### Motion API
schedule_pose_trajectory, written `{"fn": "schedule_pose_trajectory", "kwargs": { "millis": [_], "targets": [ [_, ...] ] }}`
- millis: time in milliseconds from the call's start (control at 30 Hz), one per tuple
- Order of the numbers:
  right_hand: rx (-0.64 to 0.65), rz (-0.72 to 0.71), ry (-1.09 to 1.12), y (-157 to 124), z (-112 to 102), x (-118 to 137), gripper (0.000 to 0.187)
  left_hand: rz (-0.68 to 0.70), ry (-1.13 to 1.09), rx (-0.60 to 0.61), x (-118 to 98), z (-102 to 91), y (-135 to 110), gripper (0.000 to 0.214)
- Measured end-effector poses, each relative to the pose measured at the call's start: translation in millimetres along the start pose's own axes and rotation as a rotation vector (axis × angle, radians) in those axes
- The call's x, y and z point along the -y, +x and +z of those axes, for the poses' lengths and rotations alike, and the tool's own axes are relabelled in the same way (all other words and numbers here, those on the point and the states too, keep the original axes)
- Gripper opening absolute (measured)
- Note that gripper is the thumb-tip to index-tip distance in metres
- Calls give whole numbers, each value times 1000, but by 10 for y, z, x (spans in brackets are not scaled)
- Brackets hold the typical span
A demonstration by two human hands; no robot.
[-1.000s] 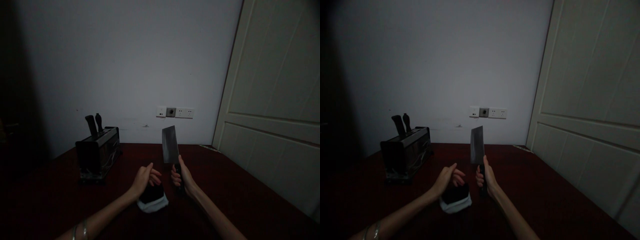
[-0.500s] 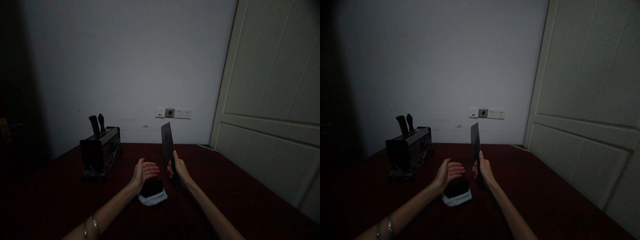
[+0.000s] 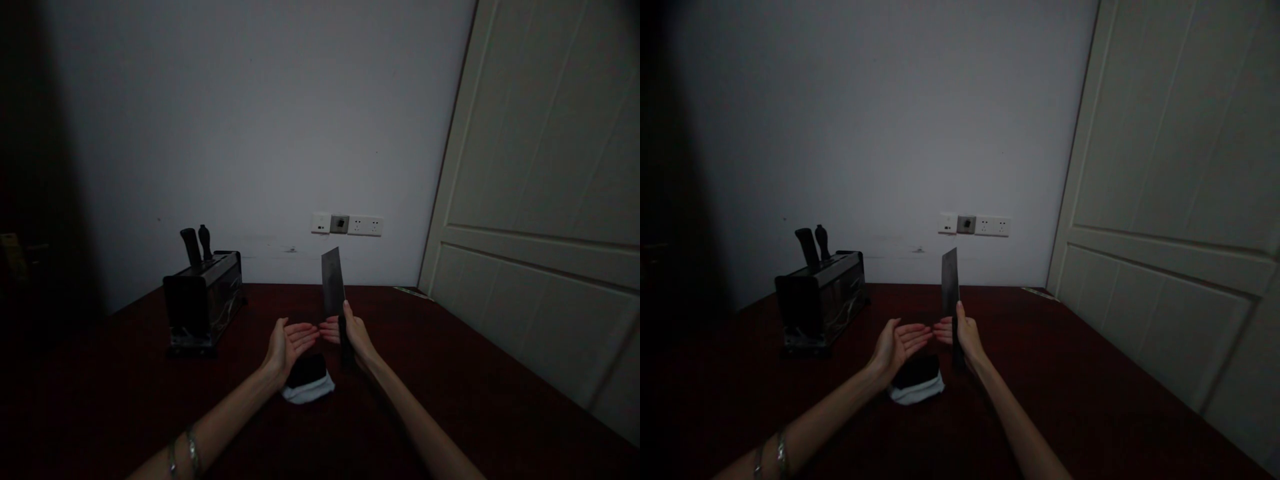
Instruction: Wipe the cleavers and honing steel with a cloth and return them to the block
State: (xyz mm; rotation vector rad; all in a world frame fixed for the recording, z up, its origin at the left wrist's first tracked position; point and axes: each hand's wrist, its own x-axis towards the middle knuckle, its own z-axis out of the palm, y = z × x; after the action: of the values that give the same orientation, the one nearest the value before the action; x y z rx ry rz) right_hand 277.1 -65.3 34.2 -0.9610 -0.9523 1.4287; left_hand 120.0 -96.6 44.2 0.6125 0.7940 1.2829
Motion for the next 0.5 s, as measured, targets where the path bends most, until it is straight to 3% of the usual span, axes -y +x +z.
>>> {"fn": "schedule_pose_trajectory", "kwargs": {
  "millis": [167, 333, 500],
  "targets": [
    [1, -12, 20, 24, 13, -41, 60, -97, -24, 4, -12, -10, 6, 53],
    [-31, -56, 3, 55, 62, -66, 60, -237, 42, 126, -77, -9, 73, 64],
    [-60, -123, -51, 81, 149, -95, 60, -236, 141, 127, -2, 109, 154, 65]
  ]
}}
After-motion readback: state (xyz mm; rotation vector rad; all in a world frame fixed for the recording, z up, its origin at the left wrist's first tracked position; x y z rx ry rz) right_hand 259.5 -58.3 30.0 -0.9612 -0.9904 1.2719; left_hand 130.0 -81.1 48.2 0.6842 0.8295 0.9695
